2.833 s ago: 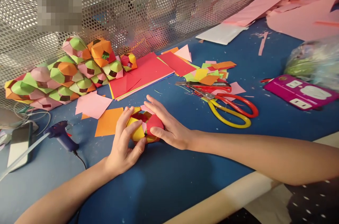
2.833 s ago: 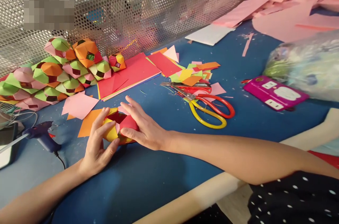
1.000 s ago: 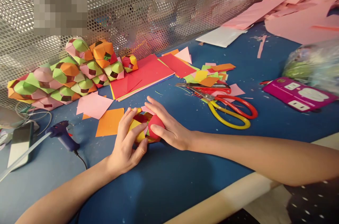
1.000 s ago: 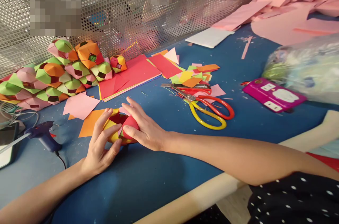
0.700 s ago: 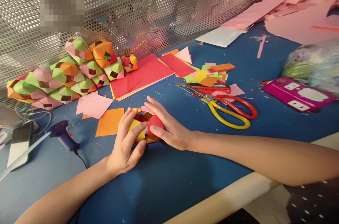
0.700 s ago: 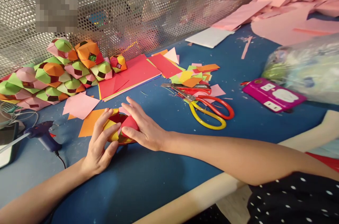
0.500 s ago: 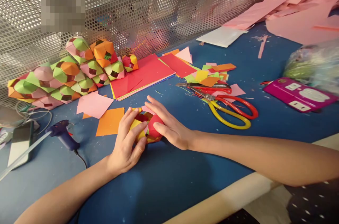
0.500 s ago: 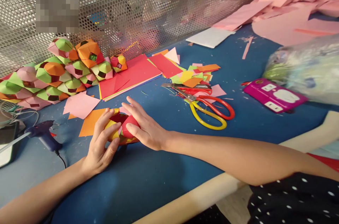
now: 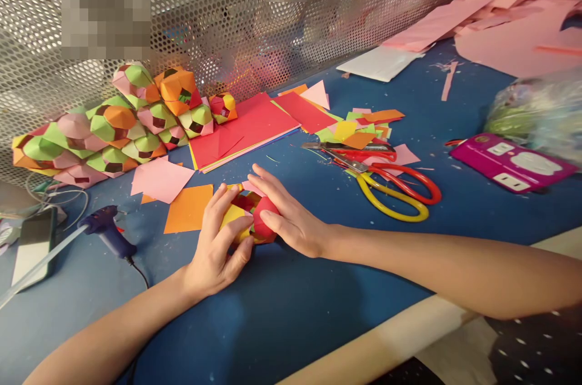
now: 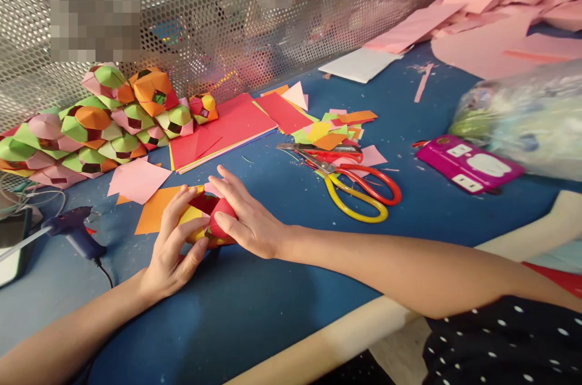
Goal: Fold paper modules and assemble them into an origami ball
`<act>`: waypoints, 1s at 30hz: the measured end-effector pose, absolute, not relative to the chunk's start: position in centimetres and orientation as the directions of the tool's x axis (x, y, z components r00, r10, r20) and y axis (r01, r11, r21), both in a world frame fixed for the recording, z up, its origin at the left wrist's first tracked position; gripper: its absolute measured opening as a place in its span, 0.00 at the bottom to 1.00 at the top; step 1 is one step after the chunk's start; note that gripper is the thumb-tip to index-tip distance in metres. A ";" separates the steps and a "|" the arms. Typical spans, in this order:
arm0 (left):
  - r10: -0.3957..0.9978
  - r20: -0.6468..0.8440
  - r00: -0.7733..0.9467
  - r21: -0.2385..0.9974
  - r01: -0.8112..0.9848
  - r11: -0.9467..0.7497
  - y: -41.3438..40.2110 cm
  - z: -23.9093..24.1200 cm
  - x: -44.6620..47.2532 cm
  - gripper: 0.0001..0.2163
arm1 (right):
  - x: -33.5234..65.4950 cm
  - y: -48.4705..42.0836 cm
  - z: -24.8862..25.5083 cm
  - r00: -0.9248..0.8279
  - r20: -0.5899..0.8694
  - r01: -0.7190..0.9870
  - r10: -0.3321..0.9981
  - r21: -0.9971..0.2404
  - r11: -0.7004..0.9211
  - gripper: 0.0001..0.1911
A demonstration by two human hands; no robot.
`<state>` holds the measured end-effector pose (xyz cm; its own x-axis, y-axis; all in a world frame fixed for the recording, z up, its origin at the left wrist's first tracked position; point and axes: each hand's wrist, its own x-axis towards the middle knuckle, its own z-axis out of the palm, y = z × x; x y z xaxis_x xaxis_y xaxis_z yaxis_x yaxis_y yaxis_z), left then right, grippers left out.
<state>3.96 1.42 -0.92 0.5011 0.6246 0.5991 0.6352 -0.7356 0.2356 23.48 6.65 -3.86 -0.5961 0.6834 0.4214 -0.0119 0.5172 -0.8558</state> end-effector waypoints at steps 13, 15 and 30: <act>0.624 0.597 0.503 0.236 0.634 -0.737 1.4 -1.0 4.0 0.13 | 23.4 6.7 -3.9 -0.597 0.417 -0.010 0.686 -0.859 0.513 0.29; 0.620 0.602 0.504 0.233 0.632 -0.739 1.4 -1.0 4.0 0.12 | 23.4 6.7 -3.9 -0.596 0.418 -0.011 0.686 -0.858 0.513 0.29; 0.638 0.597 0.486 0.272 0.625 -0.732 1.4 -0.9 3.9 0.11 | 23.5 6.6 -3.7 -0.587 0.421 -0.001 0.691 -0.854 0.520 0.30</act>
